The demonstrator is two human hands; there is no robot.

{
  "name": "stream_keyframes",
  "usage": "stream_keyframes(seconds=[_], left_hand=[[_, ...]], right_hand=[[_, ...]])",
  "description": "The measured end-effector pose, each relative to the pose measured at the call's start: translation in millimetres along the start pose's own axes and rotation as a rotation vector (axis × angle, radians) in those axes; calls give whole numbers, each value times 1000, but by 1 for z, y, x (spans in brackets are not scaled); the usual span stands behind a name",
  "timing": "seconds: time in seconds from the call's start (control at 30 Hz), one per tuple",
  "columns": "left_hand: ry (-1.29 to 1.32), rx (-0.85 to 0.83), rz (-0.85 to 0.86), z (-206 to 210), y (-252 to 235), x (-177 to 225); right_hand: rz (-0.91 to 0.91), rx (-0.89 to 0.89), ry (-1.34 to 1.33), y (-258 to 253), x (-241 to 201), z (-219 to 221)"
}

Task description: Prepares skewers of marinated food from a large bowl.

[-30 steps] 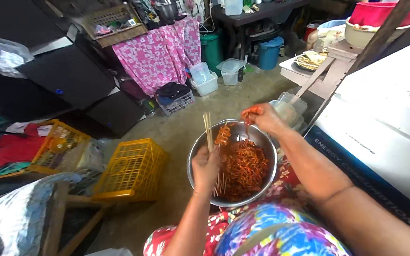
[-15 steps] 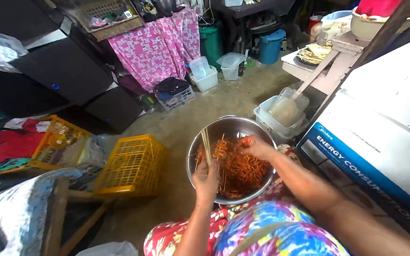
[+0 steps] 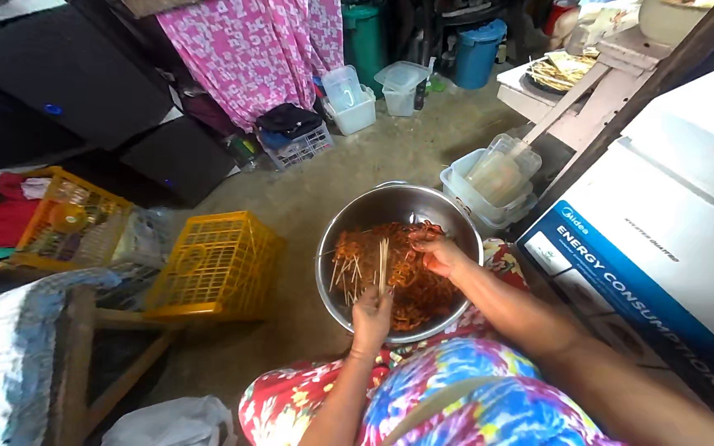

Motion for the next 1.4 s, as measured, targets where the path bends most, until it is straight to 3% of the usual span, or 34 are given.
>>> stream_keyframes(seconds=[0.87, 1.2, 1.4], left_hand=[[-16, -14, 24, 3, -1, -1], [-77, 11, 10, 1, -2, 2], [-81, 10, 12, 1, -2, 2]], right_hand=[[96, 9, 62, 0, 11, 8], [-11, 66, 208, 7, 9, 10], [96, 80, 136, 9, 15, 13]])
Point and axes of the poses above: each hand's wrist, its own y-axis away from the middle knuckle, its own z-axis out of the palm, x = y × z, the point moved 6 cm from there along -y, towards the middle knuckle, and after that the axes turned 10 degrees about z, right-handed, at the moved point
